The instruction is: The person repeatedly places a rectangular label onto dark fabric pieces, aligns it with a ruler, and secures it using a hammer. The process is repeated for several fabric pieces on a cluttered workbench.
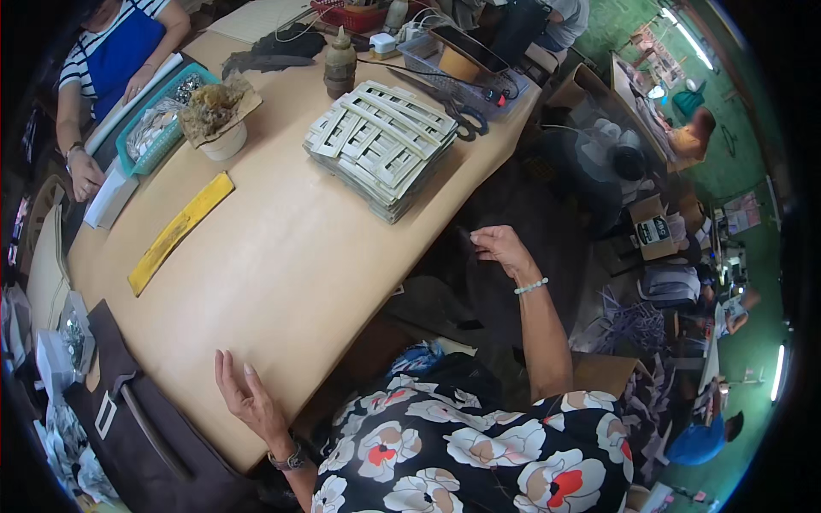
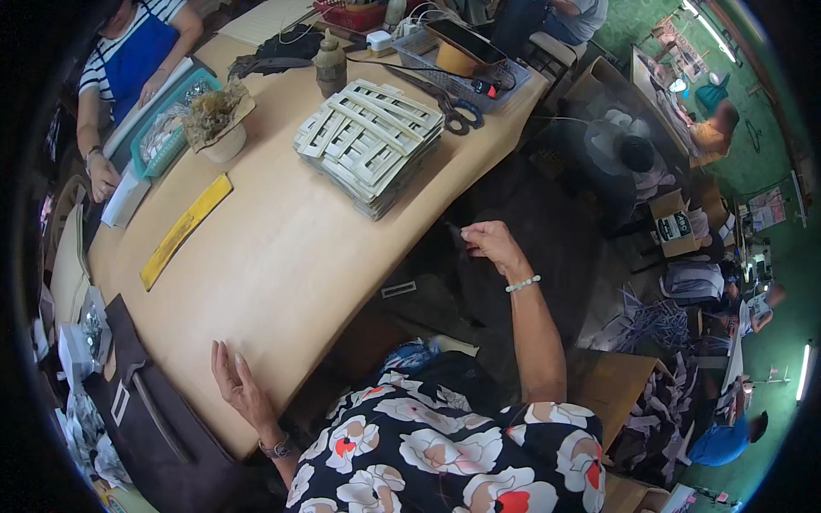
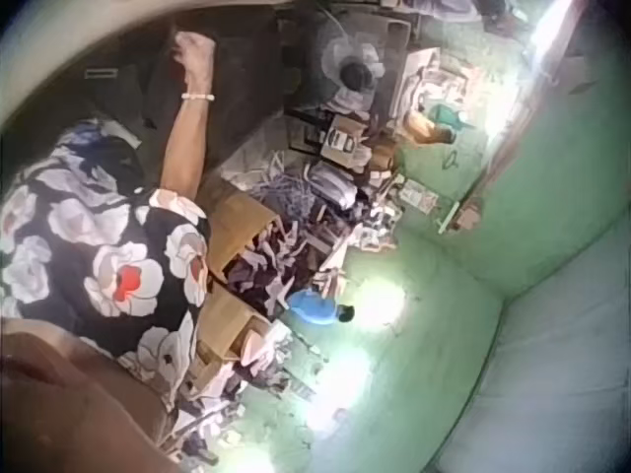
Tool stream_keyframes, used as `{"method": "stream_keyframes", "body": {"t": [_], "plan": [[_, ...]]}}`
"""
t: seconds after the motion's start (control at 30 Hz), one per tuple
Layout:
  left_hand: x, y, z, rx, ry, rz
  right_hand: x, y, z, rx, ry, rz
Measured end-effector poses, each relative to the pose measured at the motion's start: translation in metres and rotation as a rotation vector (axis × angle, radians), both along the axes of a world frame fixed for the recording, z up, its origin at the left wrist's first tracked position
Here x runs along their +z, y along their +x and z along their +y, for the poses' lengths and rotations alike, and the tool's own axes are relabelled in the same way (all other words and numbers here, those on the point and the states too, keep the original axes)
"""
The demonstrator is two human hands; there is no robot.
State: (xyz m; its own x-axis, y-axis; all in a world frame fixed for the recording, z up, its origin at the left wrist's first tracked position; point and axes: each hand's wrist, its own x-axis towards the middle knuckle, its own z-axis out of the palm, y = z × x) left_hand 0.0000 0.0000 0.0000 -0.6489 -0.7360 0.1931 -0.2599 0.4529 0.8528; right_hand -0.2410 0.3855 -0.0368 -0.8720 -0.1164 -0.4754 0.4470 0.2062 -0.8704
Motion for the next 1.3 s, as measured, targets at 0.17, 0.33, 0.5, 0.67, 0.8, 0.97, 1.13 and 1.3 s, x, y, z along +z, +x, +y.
{"method": "stream_keyframes", "body": {"t": [0.17, 0.33, 0.5, 0.67, 0.8, 0.97, 1.13, 1.3], "plan": [[-0.001, -0.003, -0.003, 0.004, -0.028, 0.005, 0.01, -0.004, -0.004, -0.008, -0.004, 0.023], [-0.003, -0.002, -0.004, 0.004, -0.039, 0.007, 0.021, -0.006, -0.007, -0.085, 0.053, 0.06], [-0.004, -0.002, -0.003, -0.003, -0.057, -0.002, 0.016, -0.01, -0.001, -0.149, 0.057, 0.099], [-0.004, -0.002, -0.003, -0.002, -0.034, 0.003, 0.02, -0.009, -0.001, -0.141, 0.035, 0.094], [-0.006, -0.001, -0.003, -0.004, -0.03, 0.014, 0.019, -0.011, 0.002, -0.129, 0.05, 0.141], [-0.004, -0.002, -0.002, -0.006, -0.028, 0.017, 0.024, -0.011, -0.006, -0.216, 0.024, 0.171], [-0.004, 0.0, -0.003, -0.004, -0.051, 0.0, 0.022, -0.014, -0.002, -0.271, 0.098, 0.248], [-0.002, -0.003, 0.0, -0.015, -0.064, 0.007, 0.013, -0.02, 0.012, -0.558, -0.035, 0.367]]}}
